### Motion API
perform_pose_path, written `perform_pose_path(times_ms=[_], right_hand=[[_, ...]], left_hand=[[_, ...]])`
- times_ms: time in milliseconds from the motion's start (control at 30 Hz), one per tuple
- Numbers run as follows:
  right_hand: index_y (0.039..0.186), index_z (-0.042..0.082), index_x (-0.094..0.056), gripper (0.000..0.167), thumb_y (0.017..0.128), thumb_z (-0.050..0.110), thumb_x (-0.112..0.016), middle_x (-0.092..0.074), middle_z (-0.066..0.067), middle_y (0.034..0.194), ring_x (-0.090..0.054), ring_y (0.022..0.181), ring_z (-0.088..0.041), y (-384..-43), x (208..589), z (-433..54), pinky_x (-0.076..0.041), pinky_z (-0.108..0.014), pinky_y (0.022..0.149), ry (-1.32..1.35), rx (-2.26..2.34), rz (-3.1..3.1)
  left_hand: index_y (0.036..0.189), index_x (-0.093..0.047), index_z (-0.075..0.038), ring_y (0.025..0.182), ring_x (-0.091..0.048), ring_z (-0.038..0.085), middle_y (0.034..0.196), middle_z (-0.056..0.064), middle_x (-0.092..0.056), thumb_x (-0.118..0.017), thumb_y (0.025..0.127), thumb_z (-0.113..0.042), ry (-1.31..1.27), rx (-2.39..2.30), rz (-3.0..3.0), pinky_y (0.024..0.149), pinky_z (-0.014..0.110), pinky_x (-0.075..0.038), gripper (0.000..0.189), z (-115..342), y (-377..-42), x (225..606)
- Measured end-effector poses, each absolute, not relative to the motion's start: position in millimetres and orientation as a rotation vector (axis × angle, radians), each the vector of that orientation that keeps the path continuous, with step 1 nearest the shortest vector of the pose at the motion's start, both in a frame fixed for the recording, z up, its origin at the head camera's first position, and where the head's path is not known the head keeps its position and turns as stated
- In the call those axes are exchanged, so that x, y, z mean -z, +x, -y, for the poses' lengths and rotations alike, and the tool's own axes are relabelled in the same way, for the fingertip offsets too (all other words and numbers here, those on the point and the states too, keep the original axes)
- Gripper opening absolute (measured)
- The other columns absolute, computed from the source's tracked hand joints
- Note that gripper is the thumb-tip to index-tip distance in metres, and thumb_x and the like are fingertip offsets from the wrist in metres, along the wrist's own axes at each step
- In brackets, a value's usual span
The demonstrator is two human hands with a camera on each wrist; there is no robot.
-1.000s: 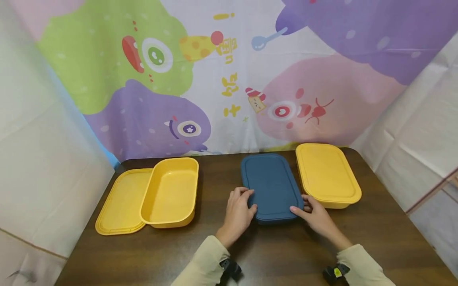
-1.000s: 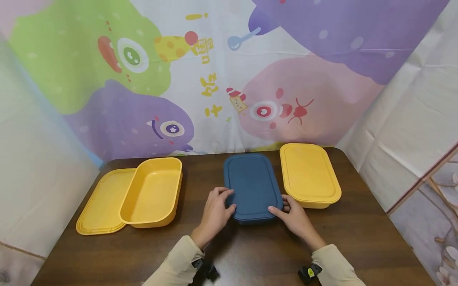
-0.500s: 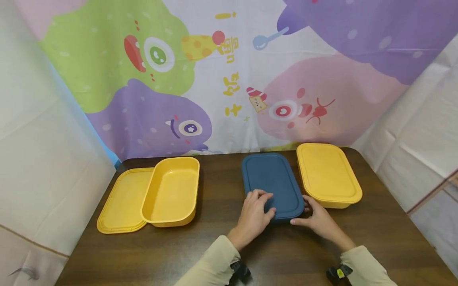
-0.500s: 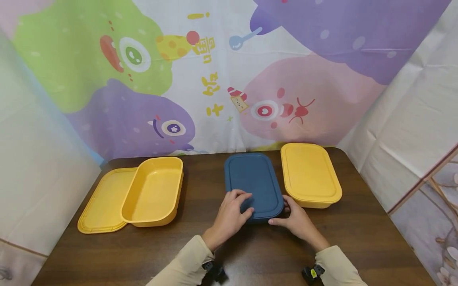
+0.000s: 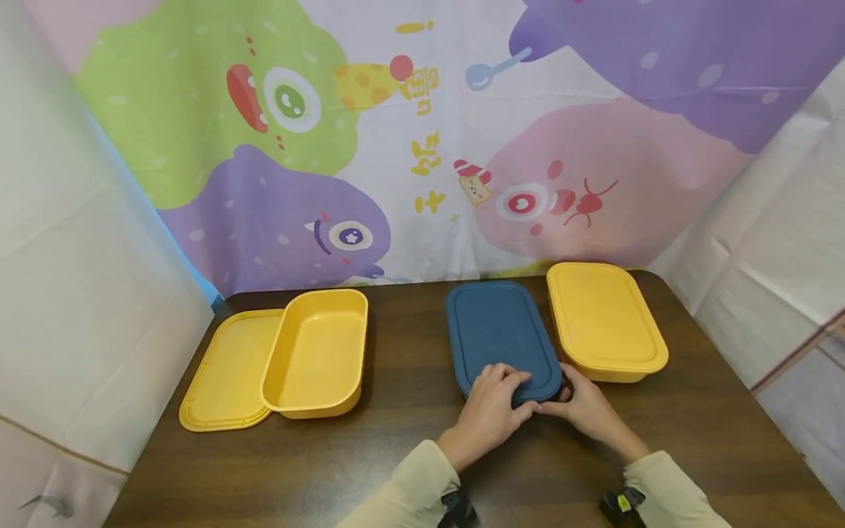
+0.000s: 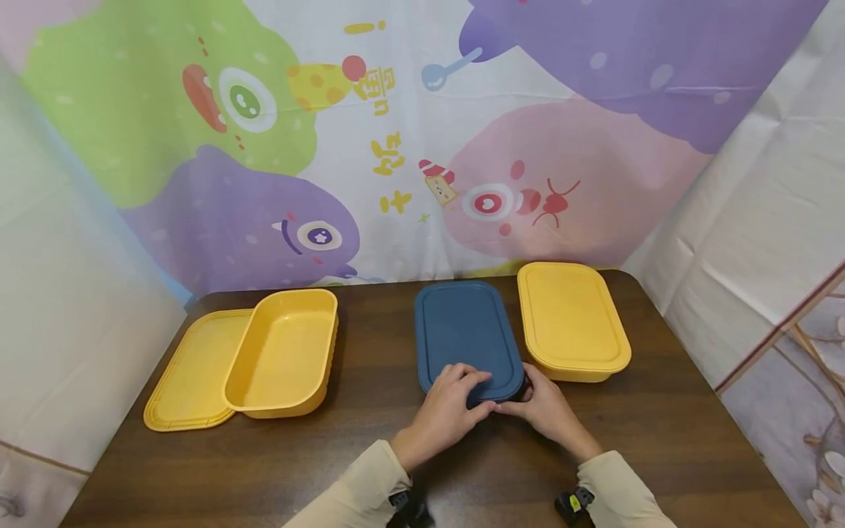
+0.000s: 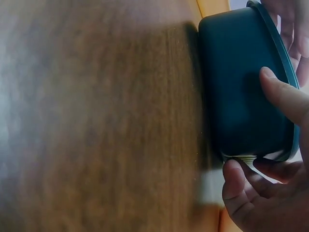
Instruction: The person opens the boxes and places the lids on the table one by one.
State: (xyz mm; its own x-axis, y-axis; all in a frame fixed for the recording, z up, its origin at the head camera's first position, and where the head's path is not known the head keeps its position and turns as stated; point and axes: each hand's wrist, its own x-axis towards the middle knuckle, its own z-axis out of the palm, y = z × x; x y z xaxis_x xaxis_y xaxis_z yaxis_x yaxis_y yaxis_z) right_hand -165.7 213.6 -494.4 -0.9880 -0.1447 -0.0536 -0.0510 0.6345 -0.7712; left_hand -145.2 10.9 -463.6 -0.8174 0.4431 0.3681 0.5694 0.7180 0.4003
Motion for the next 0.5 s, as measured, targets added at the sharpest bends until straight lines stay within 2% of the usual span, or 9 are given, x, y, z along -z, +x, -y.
perform_pose_path(times_ms=[200,367,500], right_hand=[[0.14,-0.007,-0.04,0.081,0.077,0.022,-0.082,-0.055,-0.008,0.079,-0.047,0.068,-0.013,-164.9,495.6,-213.4,-0.038,-0.023,0.058,-0.151,1.296,-2.732],[0.139,-0.007,-0.042,0.079,0.078,0.023,-0.082,-0.056,-0.008,0.082,-0.047,0.069,-0.012,-167.9,497.9,-213.5,-0.039,-0.022,0.06,-0.163,1.307,-2.743],[0.138,-0.005,-0.043,0.079,0.077,0.026,-0.082,-0.053,-0.006,0.077,-0.044,0.064,-0.012,-168.2,499.6,-214.5,-0.037,-0.023,0.057,-0.186,1.307,-2.743]], left_hand=[[0.117,-0.07,-0.016,0.092,-0.054,0.013,0.102,-0.002,-0.063,-0.072,0.087,-0.039,-0.856,0.63,2.649,0.079,0.022,-0.044,0.038,-14.0,-144.4,468.5],[0.113,-0.072,-0.018,0.09,-0.053,0.012,0.1,-0.003,-0.063,-0.073,0.087,-0.035,-0.908,0.518,2.651,0.072,0.021,-0.042,0.031,-15.0,-146.7,466.3],[0.109,-0.073,-0.019,0.087,-0.054,0.012,0.096,-0.004,-0.063,-0.074,0.086,-0.031,-0.959,0.371,2.636,0.071,0.021,-0.046,0.026,-16.3,-149.9,461.9]])
